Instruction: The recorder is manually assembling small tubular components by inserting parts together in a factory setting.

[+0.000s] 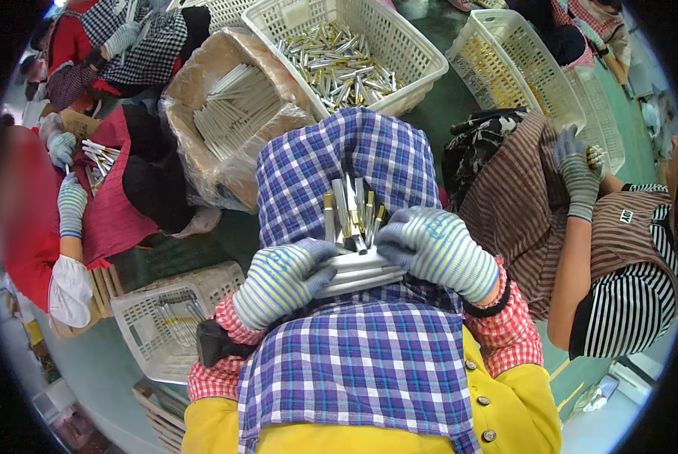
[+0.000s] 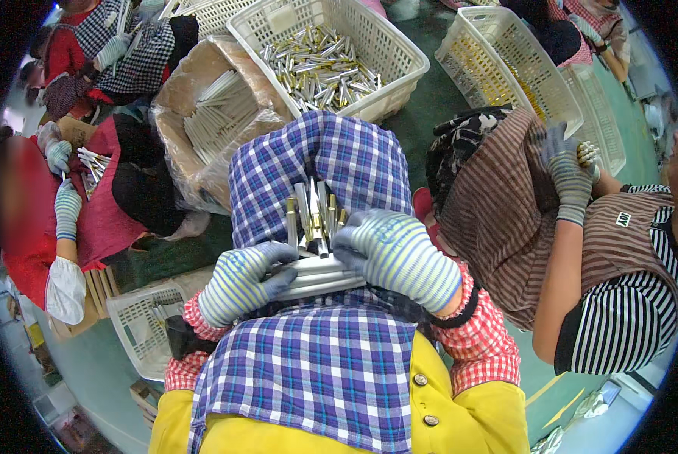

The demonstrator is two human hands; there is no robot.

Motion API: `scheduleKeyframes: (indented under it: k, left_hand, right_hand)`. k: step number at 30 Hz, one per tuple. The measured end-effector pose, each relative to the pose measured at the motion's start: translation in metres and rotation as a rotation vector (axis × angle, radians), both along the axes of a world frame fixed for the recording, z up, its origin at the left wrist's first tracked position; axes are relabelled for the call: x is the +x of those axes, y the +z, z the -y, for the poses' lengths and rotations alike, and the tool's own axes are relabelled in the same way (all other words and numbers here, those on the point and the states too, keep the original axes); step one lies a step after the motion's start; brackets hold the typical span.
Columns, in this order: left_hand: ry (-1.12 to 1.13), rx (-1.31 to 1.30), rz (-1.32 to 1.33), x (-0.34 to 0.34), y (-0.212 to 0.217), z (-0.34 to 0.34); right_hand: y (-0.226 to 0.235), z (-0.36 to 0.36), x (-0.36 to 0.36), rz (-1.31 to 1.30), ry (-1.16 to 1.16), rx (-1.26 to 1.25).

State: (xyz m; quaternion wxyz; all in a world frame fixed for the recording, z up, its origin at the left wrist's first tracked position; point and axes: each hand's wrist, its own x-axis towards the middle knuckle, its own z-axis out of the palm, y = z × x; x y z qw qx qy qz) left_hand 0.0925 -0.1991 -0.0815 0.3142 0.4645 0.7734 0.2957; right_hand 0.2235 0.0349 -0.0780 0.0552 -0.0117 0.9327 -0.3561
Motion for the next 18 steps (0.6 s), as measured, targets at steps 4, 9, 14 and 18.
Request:
scheduleKeyframes:
  k: [4,9,14,18]
  left_hand:
    - [-0.155,-0.023,-0.152,-0.004,0.001,-0.008]
    - [-0.31,-0.055,-0.305,-0.001,0.014,-0.011]
    - [-0.188,0.032,-0.154,-0.009,0.033,0.021]
    - [0.176,0.148,0.168,-0.019,0.032,0.05]
  right_hand:
    - [-0.001,0.002,-0.018,-0.186,-0.184,0.059]
    - [-0.005,0.045,-0.065,0.049,0.014,0.214]
    - [-0.004,0.054,-0.081,0.256,0.095,0.342]
    - [-0.008,0.054,-0.077,0.123,0.039,0.147]
